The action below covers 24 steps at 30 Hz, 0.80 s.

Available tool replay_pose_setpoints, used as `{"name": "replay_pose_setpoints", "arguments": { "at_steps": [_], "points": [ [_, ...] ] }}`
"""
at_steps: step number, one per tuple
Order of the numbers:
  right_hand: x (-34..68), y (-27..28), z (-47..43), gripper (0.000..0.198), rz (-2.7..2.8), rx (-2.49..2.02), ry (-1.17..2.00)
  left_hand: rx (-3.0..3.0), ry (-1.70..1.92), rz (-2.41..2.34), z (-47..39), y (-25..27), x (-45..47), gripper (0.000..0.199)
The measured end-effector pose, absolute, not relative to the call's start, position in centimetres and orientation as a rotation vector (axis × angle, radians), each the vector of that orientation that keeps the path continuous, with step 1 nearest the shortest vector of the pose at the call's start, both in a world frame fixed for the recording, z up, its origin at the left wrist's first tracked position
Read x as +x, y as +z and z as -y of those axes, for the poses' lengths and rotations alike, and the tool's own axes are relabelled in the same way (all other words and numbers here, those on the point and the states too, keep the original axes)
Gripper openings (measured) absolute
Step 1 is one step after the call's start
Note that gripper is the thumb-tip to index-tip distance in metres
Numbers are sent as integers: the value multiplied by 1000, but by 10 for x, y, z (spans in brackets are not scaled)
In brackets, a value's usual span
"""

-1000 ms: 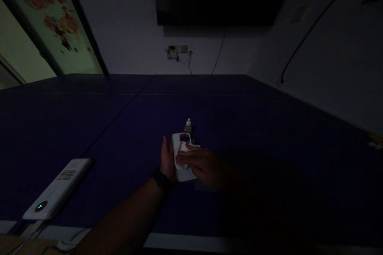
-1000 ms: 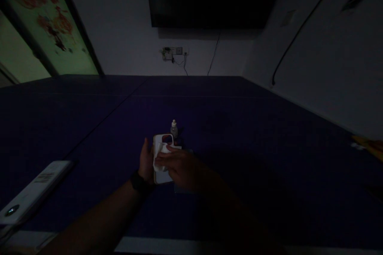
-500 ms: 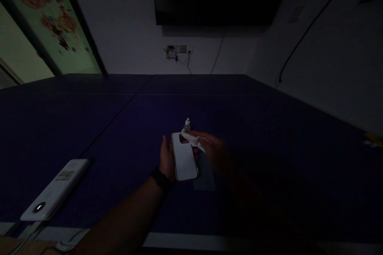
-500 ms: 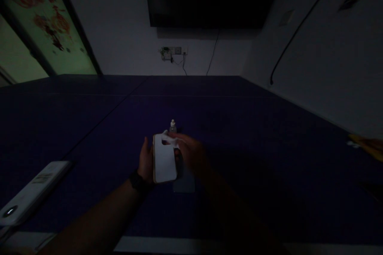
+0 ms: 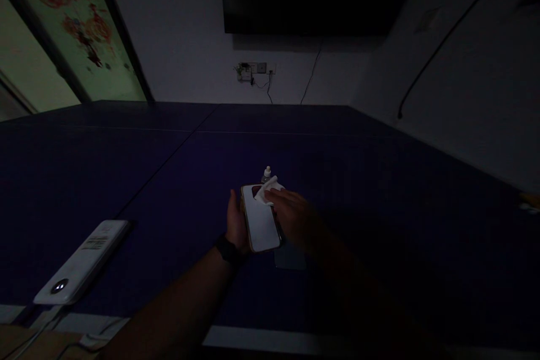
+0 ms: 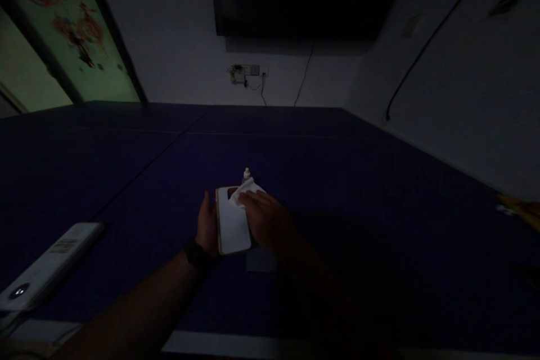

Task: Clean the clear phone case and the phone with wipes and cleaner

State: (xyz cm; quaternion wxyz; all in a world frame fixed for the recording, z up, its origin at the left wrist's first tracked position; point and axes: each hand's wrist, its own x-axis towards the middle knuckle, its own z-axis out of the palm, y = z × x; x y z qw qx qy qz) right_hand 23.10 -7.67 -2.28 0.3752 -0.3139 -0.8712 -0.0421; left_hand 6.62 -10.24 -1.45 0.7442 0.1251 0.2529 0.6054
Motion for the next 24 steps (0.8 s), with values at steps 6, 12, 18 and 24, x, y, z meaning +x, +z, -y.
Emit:
{"name": "replay_pose_setpoints", "arguments": {
  "at_steps": [6, 12, 18, 24],
  "points": [
    [229, -32, 77, 55, 2447, -703, -148, 274, 1271, -523, 104, -14, 68, 75],
    [237, -26, 74, 55, 2592, -549, -66, 304, 1224, -504, 103, -20, 67, 82],
    [243, -16, 73, 54, 2551, -613, -127, 287, 1251, -458, 100, -27, 65, 69],
    [235, -19, 82, 58, 2621, -466, -75, 318, 1315, -499, 97, -33, 58, 70]
  ]
}}
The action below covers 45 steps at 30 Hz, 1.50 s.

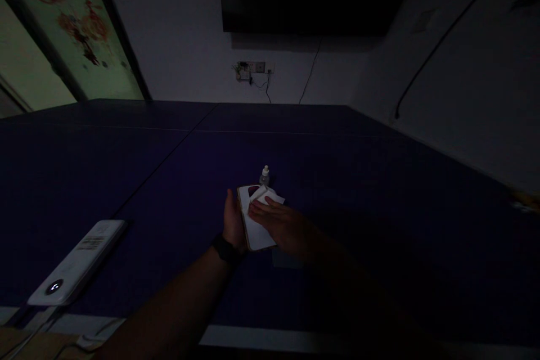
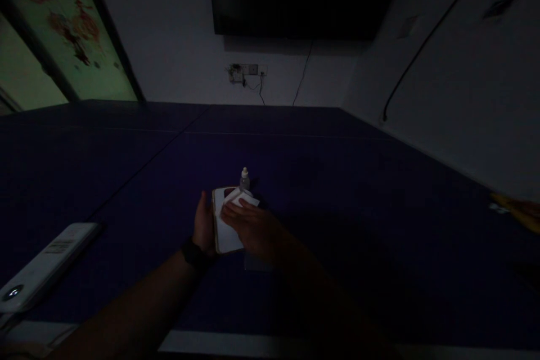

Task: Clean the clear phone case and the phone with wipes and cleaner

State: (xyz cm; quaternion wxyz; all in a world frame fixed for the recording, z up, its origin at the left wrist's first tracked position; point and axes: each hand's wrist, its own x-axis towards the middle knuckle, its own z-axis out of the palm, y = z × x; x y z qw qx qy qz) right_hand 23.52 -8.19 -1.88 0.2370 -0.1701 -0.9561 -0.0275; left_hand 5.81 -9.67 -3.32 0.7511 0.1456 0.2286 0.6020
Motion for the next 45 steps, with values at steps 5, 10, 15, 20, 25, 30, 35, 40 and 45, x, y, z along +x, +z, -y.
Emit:
{"name": "replay_pose_setpoints", "arguments": {
  "at_steps": [5, 10, 15, 20, 25, 30, 35, 40, 45],
  "points": [
    [241, -14, 78, 53, 2579, -548, -153, 311, 1339, -505, 97, -27, 59, 66],
    [237, -13, 79, 56, 2561, -541, -161, 315, 1264, -510, 101, -22, 63, 76],
    [244, -7, 79, 51, 2547, -574, -129, 321, 1304, -513, 102, -20, 62, 69],
    [239, -9, 78, 59, 2537, -628, -193, 337, 1231, -494, 101, -22, 62, 76],
    [245, -7, 78, 50, 2553, -532, -98, 349, 1283, -520, 101, -18, 63, 75],
    [242, -9, 79, 57, 2515, -649, -155, 343, 1259, -504, 100, -19, 62, 74],
    [244, -6, 77, 53, 2565, -470, -55, 382, 1303, -511, 98, -26, 57, 70],
    [243, -8, 78, 57, 2509, -634, -157, 333, 1286, -499, 99, -23, 58, 68],
    [243, -9, 77, 49, 2574, -507, -82, 358, 1286, -527, 101, -15, 62, 74]
  ]
}}
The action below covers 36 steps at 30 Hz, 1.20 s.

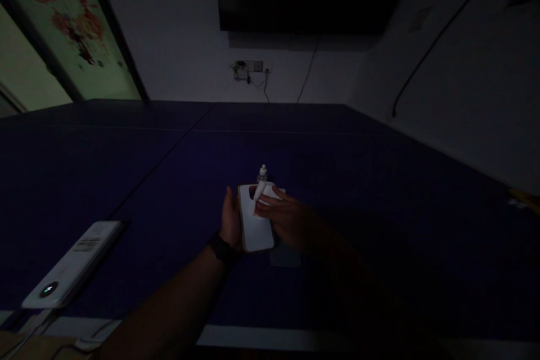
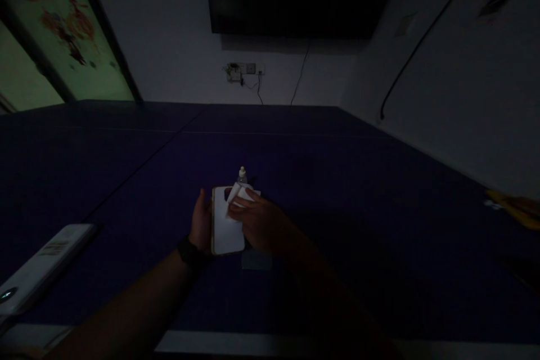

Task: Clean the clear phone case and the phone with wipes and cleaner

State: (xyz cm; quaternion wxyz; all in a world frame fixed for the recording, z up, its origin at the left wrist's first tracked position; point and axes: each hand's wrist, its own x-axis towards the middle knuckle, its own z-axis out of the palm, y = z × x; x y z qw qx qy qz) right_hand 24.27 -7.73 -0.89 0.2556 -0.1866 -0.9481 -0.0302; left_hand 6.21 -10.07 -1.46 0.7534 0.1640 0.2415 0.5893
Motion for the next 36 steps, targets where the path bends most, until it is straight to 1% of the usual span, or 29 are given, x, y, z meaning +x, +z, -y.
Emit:
{"name": "replay_pose_setpoints", "arguments": {
  "at_steps": [3, 7, 11, 16, 18, 20, 22, 25, 27, 31, 36],
  "points": [
    [246, -5, 76, 46, 2418, -604, -67, 370, 1274, -511, 101, -14, 61, 72],
    [244, -4, 81, 50, 2271, -677, -44, 365, 1303, -505, 98, -16, 56, 67],
    [234, -14, 86, 56, 2385, -639, -75, 282, 1388, -505, 94, -18, 52, 64],
    [226, -24, 86, 63, 2515, -577, -135, 275, 1383, -528, 90, -22, 51, 66],
    [229, -22, 86, 61, 2531, -491, -108, 286, 1383, -529, 89, -22, 52, 65],
    [233, -20, 84, 54, 2528, -444, -90, 284, 1381, -536, 90, -20, 52, 64],
    [235, -19, 83, 50, 2513, -512, -116, 285, 1374, -535, 91, -17, 53, 63],
    [234, -21, 81, 57, 2484, -648, -187, 303, 1365, -530, 94, -14, 54, 62],
    [233, -22, 80, 61, 2494, -596, -175, 305, 1357, -552, 94, -12, 54, 62],
    [241, -16, 77, 56, 2569, -434, -82, 280, 1340, -577, 94, -11, 55, 64],
    [242, -13, 76, 60, 2531, -578, -152, 295, 1335, -539, 95, -10, 55, 62]
  ]
}}
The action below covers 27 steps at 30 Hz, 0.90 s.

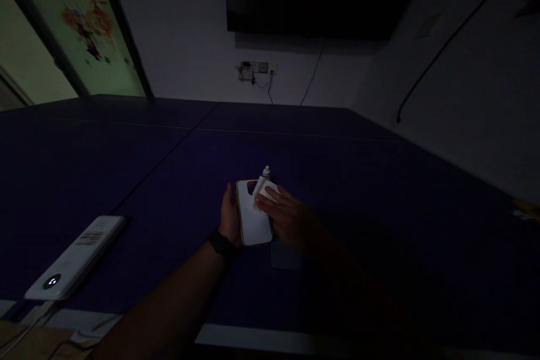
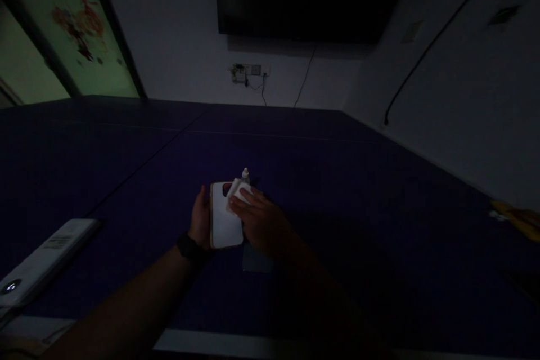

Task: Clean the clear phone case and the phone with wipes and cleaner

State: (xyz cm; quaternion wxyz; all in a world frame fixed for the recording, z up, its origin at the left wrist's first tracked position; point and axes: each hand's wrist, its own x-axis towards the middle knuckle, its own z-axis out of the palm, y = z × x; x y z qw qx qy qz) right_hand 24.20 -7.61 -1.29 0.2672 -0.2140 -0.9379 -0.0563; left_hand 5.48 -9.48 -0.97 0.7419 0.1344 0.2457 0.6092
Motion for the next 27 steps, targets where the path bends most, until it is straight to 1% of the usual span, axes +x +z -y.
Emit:
{"name": "replay_pose_setpoints", "arguments": {
  "at_steps": [2, 5, 7, 11, 13, 17, 21, 23, 27],
  "points": [
    [240, -15, 76, 60, 2548, -508, -130, 295, 1337, -544, 95, -10, 54, 63],
    [244, -16, 74, 55, 2585, -372, -25, 272, 1325, -550, 94, -10, 54, 64],
    [248, -15, 73, 51, 2582, -382, 8, 253, 1312, -553, 94, -10, 54, 65],
    [245, -15, 73, 56, 2527, -512, -81, 250, 1318, -555, 95, -9, 54, 64],
    [243, -16, 74, 55, 2540, -479, -93, 266, 1327, -554, 95, -11, 54, 63],
    [247, -13, 74, 48, 2602, -380, 8, 265, 1300, -549, 95, -12, 53, 64],
    [247, -11, 76, 57, 2565, -509, -19, 228, 1324, -562, 95, -7, 54, 64],
    [244, -12, 78, 60, 2572, -504, -45, 228, 1333, -573, 96, -5, 54, 63],
    [244, -10, 79, 48, 2587, -393, -32, 249, 1320, -566, 95, -8, 52, 63]
  ]
}}
